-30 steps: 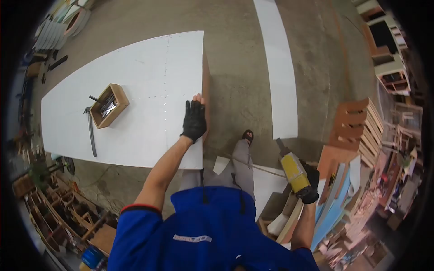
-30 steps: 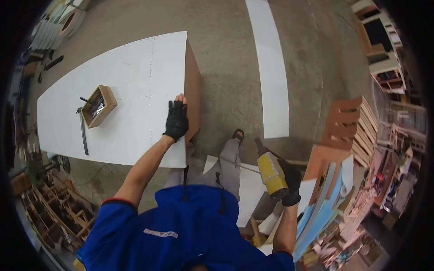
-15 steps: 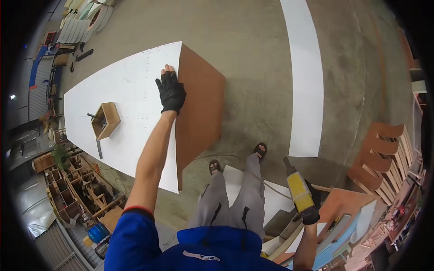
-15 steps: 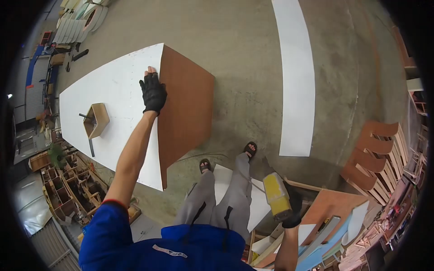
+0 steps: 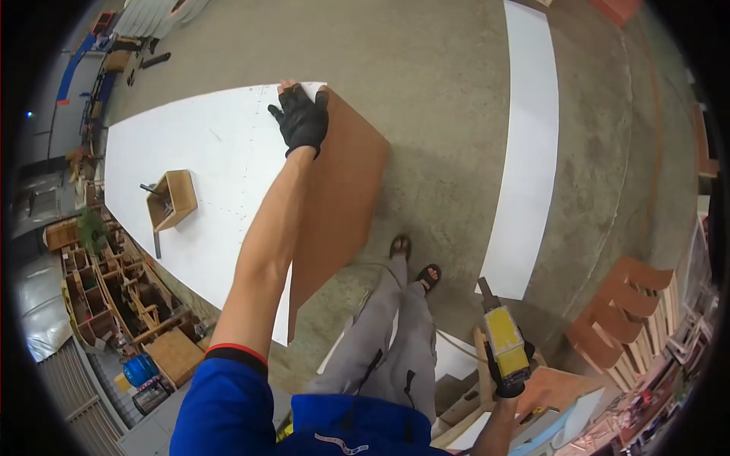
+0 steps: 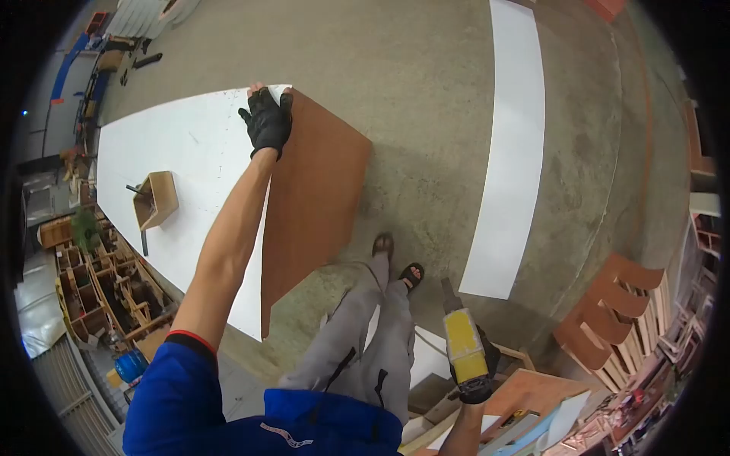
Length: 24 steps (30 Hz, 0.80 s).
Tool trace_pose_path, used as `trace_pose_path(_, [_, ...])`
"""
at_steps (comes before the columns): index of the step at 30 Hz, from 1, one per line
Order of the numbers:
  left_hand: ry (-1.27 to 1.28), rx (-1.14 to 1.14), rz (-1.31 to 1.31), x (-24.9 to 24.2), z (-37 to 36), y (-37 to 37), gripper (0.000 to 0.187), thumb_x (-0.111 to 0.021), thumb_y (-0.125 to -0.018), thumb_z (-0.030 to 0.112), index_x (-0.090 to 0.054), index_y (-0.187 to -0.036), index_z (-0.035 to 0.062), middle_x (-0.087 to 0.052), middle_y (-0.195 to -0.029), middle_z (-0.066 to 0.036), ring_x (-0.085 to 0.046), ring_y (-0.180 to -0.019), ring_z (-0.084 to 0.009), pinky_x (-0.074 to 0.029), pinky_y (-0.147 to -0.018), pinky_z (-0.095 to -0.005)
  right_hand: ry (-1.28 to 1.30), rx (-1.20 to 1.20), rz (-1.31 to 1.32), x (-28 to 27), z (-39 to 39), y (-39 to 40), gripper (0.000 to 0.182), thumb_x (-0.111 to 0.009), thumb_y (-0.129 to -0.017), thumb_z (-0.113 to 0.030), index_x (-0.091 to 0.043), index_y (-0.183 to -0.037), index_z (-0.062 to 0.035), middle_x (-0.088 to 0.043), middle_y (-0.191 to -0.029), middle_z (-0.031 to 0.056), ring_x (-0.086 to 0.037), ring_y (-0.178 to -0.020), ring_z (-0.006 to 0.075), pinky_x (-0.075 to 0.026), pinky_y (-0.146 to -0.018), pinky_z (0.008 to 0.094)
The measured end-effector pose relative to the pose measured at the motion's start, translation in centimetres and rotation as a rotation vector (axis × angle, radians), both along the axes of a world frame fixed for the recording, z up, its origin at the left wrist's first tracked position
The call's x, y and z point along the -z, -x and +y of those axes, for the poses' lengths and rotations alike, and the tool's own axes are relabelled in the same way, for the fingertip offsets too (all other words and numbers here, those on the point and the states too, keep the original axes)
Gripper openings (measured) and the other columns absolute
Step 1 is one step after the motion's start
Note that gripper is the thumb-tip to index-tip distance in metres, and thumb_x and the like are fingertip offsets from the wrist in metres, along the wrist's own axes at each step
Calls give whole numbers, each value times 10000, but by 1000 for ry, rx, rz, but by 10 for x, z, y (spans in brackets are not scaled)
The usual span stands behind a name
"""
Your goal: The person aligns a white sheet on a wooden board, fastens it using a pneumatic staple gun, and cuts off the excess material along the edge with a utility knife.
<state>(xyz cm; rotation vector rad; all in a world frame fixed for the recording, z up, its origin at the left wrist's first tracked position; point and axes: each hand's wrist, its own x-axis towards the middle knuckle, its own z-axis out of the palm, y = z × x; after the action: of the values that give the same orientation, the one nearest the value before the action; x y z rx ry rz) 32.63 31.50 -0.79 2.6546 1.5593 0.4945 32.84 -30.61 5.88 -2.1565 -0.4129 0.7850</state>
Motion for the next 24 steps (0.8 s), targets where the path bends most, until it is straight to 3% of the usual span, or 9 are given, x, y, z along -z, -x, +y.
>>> trace_pose_path(3, [-89,5,139,2,-4,-1,770,-390,-937,534,-290,-1420,-56,-228,-1517,-244,-165,-1437,-336,-52,-1133,-573,42,149,60,37,-5,-3,364,-755,-717,-147,-639,-1031,-5,-696,-918,127,-685,-819,247,-528,-737,340])
trace_pose_path(7, [-218,20,185,-1,-10,-12,679,-441,-943,434,-331,-1397,-60,-266,-1496,-250,-220,-1417,-344,-103,-1122,-589,181,-380,-402,-26,90,-64,386,-754,-716,-174,-634,-1042,-6,-691,-911,139,-680,-806,287,-533,-724,342])
trace_pose_path(12, [-31,108,94,-18,-8,-15,671,-488,-933,373,-302,-1412,-58,-253,-1502,-243,-200,-1424,-352,-95,-1124,-588,130,-429,-468,-51,164,-119,380,-759,-722,-199,-639,-1033,-16,-686,-895,137,-679,-785,285,-533,-705,345])
trace_pose_path(13, [14,159,75,-20,-8,-7,690,-491,-931,378,-281,-1423,-58,-243,-1505,-247,-187,-1428,-357,-88,-1123,-592,296,-410,-249,-50,168,-127,445,-735,-792,-317,-606,-1153,-91,-666,-1061,94,-607,-1000,293,-447,-846,415])
trace_pose_path(17, [116,54,153,-34,-37,25,748,-532,-914,374,-231,-1439,-65,-198,-1516,-266,-169,-1427,-388,-87,-1130,-576,190,-263,-56,-67,227,-169,427,-734,-798,-305,-604,-1140,-85,-661,-1065,101,-614,-1009,289,-454,-836,401])
trace_pose_path(19, [126,-8,242,-32,-40,21,749,-541,-909,385,-246,-1433,-61,-207,-1516,-260,-189,-1423,-382,-93,-1129,-577,377,-630,-561,-54,232,-187,434,-736,-796,-310,-600,-1140,-81,-664,-1057,94,-617,-1006,281,-449,-841,390])
trace_pose_path(20, [134,-34,256,-38,-41,15,726,-536,-913,387,-271,-1425,-53,-233,-1514,-241,-217,-1419,-357,-98,-1130,-577,250,-452,-216,-53,254,-196,434,-722,-809,-322,-593,-1153,-90,-666,-1069,78,-614,-1018,272,-438,-856,400])
trace_pose_path(22, [124,-61,321,-37,-40,15,705,-531,-915,390,-294,-1424,-35,-272,-1507,-214,-243,-1415,-325,-102,-1131,-575,144,-552,-268,-45,280,-213,408,-725,-753,-104,-611,-1128,6,-683,-1015,121,-674,-906,226,-522,-798,316])
trace_pose_path(24, [158,-75,303,-38,-37,16,720,-535,-914,386,-267,-1443,-21,-258,-1517,-209,-235,-1420,-323,-89,-1128,-581,92,-487,-130,-37,295,-221,382,-722,-748,-93,-626,-1106,1,-687,-1003,125,-680,-893,221,-525,-784,318])
